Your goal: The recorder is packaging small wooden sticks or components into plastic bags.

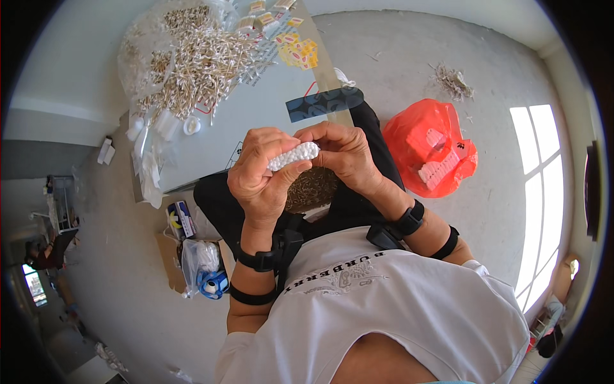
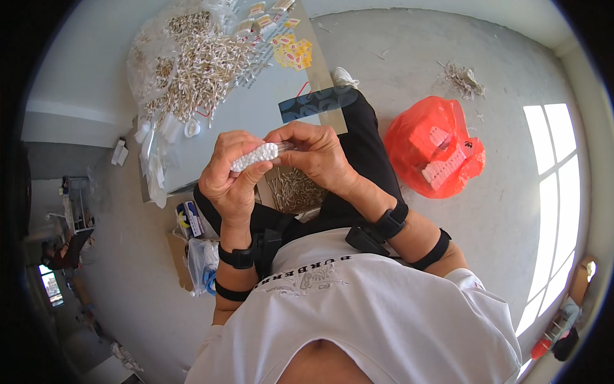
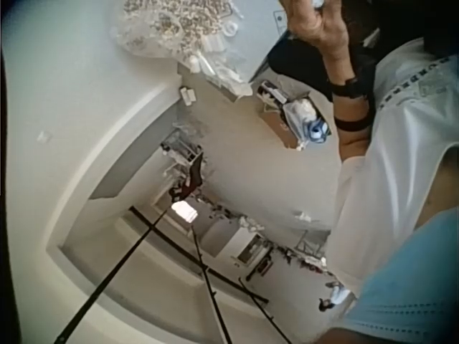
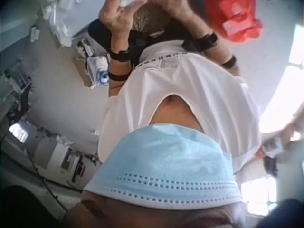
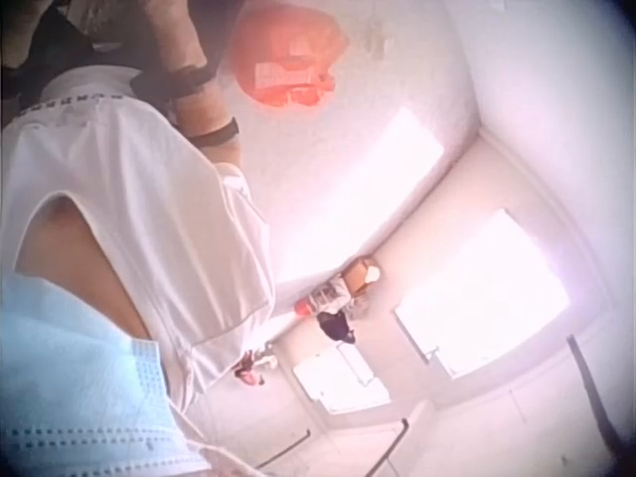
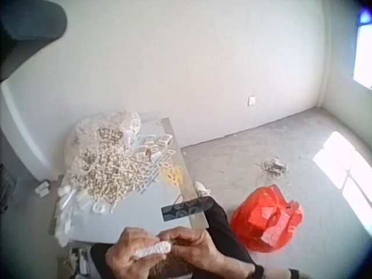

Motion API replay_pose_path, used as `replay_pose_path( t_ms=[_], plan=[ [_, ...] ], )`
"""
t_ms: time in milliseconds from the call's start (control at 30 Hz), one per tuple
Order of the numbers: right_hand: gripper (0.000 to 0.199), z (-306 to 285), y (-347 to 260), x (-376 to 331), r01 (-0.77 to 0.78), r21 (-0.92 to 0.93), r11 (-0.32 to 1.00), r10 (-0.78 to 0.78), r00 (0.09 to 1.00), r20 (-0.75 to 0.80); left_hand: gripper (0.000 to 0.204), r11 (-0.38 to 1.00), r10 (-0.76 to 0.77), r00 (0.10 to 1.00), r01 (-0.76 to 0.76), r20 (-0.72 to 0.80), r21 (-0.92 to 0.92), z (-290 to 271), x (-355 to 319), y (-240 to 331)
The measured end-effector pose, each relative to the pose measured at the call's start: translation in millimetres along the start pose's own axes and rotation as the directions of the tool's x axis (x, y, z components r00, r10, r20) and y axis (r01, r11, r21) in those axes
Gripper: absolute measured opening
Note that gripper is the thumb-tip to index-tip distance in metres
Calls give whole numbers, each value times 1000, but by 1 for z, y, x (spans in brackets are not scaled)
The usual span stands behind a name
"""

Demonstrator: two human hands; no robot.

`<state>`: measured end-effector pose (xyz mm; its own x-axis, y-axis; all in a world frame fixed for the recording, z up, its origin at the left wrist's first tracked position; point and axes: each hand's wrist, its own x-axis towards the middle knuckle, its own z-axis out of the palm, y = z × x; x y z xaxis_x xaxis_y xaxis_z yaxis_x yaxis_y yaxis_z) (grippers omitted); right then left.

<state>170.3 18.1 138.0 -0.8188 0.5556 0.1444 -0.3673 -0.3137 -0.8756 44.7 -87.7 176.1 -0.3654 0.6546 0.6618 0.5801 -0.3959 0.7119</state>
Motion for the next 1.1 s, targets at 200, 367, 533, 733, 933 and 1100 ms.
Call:
replay_pose_path(
  t_ms=[200, 367, 533, 733, 933, 1100],
  plan=[
    [26, 1, 2, 1, -12, 15, 1000, 12, 1000, 4, 36, 998, -52, 999, 53, 16, -40, -1, 1, 5],
    [25, 2, 4, 0, -16, 15, 1000, 16, 1000, 2, 37, 996, -72, 997, 71, -10, -49, 5, 5, 11],
    [24, 4, 3, 0, 10, -40, 999, -10, 1000, -10, 36, 1000, -11, 1000, 11, 10, 3, 5, 5, 6],
    [24, 3, 4, -1, 6, -6, 1000, -6, 1000, -1, 32, 1000, -24, 1000, 24, -4, 9, 7, 3, 6],
    [24, 1, 6, -1, 19, -6, 1000, -19, 1000, 8, 32, 1000, -7, 1000, 7, 7, 16, 7, 3, 5],
    [25, 1, 8, -2, 16, 4, 1000, -16, 1000, 6, 31, 1000, -11, 1000, 11, 8, 6, 7, 2, 5]
  ],
)
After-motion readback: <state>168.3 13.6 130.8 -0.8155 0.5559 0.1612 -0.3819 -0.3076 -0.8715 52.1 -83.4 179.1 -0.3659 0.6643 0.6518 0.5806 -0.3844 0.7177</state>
